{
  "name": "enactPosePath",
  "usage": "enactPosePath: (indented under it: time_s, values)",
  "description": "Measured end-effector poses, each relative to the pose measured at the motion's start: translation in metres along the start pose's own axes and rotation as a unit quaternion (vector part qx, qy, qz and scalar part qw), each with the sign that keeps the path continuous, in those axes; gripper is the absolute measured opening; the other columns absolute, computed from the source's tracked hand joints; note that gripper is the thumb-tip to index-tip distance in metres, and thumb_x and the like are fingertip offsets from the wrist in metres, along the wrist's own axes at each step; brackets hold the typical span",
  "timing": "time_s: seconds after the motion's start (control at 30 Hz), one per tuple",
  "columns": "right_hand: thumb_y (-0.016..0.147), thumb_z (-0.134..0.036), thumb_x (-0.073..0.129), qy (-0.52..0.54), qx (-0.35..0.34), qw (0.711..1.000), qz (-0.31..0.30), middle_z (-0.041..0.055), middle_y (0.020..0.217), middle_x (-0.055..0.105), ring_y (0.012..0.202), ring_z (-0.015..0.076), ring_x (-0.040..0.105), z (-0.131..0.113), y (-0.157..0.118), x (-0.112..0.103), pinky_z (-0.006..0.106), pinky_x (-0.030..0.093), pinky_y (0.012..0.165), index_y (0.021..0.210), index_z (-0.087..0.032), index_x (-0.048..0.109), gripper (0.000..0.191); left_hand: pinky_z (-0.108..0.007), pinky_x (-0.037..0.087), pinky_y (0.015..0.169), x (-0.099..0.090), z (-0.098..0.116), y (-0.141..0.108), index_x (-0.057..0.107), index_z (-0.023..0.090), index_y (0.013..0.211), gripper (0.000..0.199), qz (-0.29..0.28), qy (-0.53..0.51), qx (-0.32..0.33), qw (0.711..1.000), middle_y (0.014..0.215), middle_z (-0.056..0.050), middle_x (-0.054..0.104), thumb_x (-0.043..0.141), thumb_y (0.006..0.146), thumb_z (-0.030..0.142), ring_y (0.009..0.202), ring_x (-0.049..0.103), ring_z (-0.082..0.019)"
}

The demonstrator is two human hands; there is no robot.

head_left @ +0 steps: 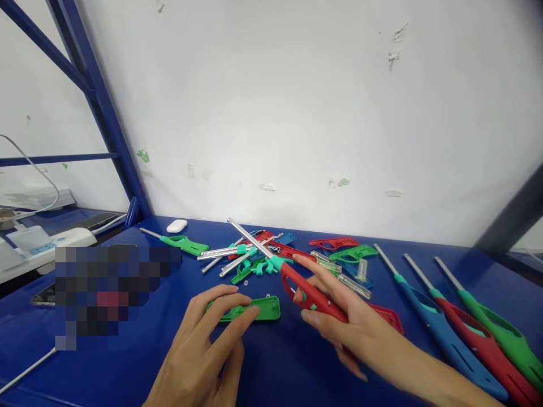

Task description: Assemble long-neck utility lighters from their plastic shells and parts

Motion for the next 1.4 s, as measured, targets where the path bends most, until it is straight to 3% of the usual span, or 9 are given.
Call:
enactPosePath:
  time_s: [0.37, 0.5, 0.63, 0.73, 0.9, 0.97, 1.1, 1.27, 1.4]
  values:
    - [0.093, -0.046, 0.08, 0.052, -0.036, 0.993, 0.098, -0.0034, 0.109, 0.054, 0.051, 0.0033, 0.048, -0.012, 0.001, -0.015, 0.02, 0.053, 0.045, 0.166, -0.049, 0.024, 0.091, -0.034, 0.052, 0.104, -0.002, -0.003, 0.001, 0.067, 0.011, 0.125, 0.044, 0.002, -0.003, -0.007, 1.0, 0.123, -0.012, 0.063, 0.048, 0.094, -0.014, 0.128, 0.056, -0.021]
    - [0.094, -0.052, 0.079, 0.001, -0.04, 0.999, 0.027, 0.0024, 0.129, 0.059, 0.068, 0.0089, 0.059, -0.015, -0.003, -0.008, 0.022, 0.055, 0.053, 0.166, -0.049, 0.029, 0.088, -0.034, 0.053, 0.104, -0.006, 0.002, -0.001, 0.067, 0.014, 0.13, 0.049, 0.006, 0.006, -0.013, 1.0, 0.125, -0.011, 0.064, 0.049, 0.094, -0.013, 0.127, 0.056, -0.02]
    - [0.099, -0.049, 0.072, -0.052, -0.014, 0.995, -0.09, 0.0037, 0.136, 0.065, 0.097, 0.0184, 0.068, -0.012, -0.014, 0.012, 0.034, 0.059, 0.087, 0.163, -0.049, 0.039, 0.073, -0.044, 0.047, 0.113, -0.008, 0.012, -0.001, 0.066, 0.025, 0.14, 0.053, -0.003, 0.054, -0.007, 0.999, 0.152, -0.011, 0.054, 0.058, 0.096, -0.004, 0.144, 0.049, -0.028]
    - [0.093, -0.04, 0.077, -0.094, -0.058, 0.988, -0.112, 0.0039, 0.14, 0.065, 0.118, 0.027, 0.066, -0.019, -0.023, 0.023, 0.045, 0.052, 0.105, 0.157, -0.045, 0.053, 0.069, -0.044, 0.044, 0.116, -0.003, 0.019, 0.0, 0.065, 0.026, 0.142, 0.049, -0.048, 0.069, 0.053, 0.995, 0.147, -0.009, 0.062, 0.057, 0.1, 0.001, 0.14, 0.054, -0.026]
    - [0.097, -0.045, 0.069, -0.203, -0.074, 0.976, -0.035, 0.0037, 0.123, 0.074, 0.096, 0.0248, 0.072, -0.022, -0.02, 0.016, 0.037, 0.059, 0.081, 0.149, -0.045, 0.061, 0.053, -0.034, 0.046, 0.104, -0.002, 0.012, -0.001, 0.073, 0.023, 0.126, 0.044, -0.04, 0.055, 0.071, 0.995, 0.112, -0.004, 0.076, 0.045, 0.103, -0.002, 0.107, 0.069, -0.015]
    - [0.106, -0.05, 0.055, -0.248, -0.141, 0.957, 0.049, 0.0045, 0.122, 0.075, 0.095, 0.024, 0.072, -0.03, -0.013, 0.001, 0.037, 0.058, 0.083, 0.137, -0.04, 0.069, 0.035, -0.033, 0.05, 0.099, -0.002, 0.013, 0.001, 0.073, 0.021, 0.12, 0.036, -0.04, 0.039, 0.07, 0.996, 0.105, -0.004, 0.076, 0.044, 0.107, 0.002, 0.099, 0.071, -0.015]
    - [0.113, -0.038, 0.043, -0.407, -0.234, 0.868, 0.159, 0.0058, 0.111, 0.077, 0.104, 0.0269, 0.07, -0.04, -0.003, -0.026, 0.046, 0.051, 0.098, 0.105, -0.028, 0.074, 0.034, -0.03, 0.057, 0.087, 0.004, 0.02, 0.006, 0.069, 0.021, 0.117, 0.03, -0.091, 0.03, 0.07, 0.993, 0.099, -0.003, 0.077, 0.041, 0.112, 0.011, 0.091, 0.074, -0.016]
    - [0.107, -0.041, 0.059, -0.563, -0.194, 0.796, 0.111, 0.0084, 0.095, 0.072, 0.098, 0.0328, 0.064, -0.027, 0.005, -0.025, 0.049, 0.051, 0.084, 0.094, -0.023, 0.071, 0.025, -0.03, 0.062, 0.085, 0.015, 0.019, 0.0, 0.067, 0.023, 0.108, 0.032, -0.16, 0.018, 0.072, 0.984, 0.098, -0.001, 0.075, 0.036, 0.113, 0.019, 0.088, 0.075, -0.018]
    - [0.105, -0.028, 0.058, -0.585, -0.198, 0.782, 0.076, 0.0088, 0.098, 0.068, 0.094, 0.0306, 0.063, -0.015, 0.007, -0.012, 0.055, 0.048, 0.094, 0.091, -0.021, 0.066, 0.017, -0.032, 0.064, 0.085, 0.019, 0.014, -0.003, 0.065, 0.023, 0.106, 0.015, -0.204, 0.007, 0.055, 0.977, 0.103, -0.001, 0.074, 0.051, 0.109, 0.023, 0.089, 0.075, -0.019]
Point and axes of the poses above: each hand's wrist, its own y-axis towards the middle knuckle, its own x-axis out of the palm, z = x × y, the point moved 6 cm from there along y, towards the middle knuckle
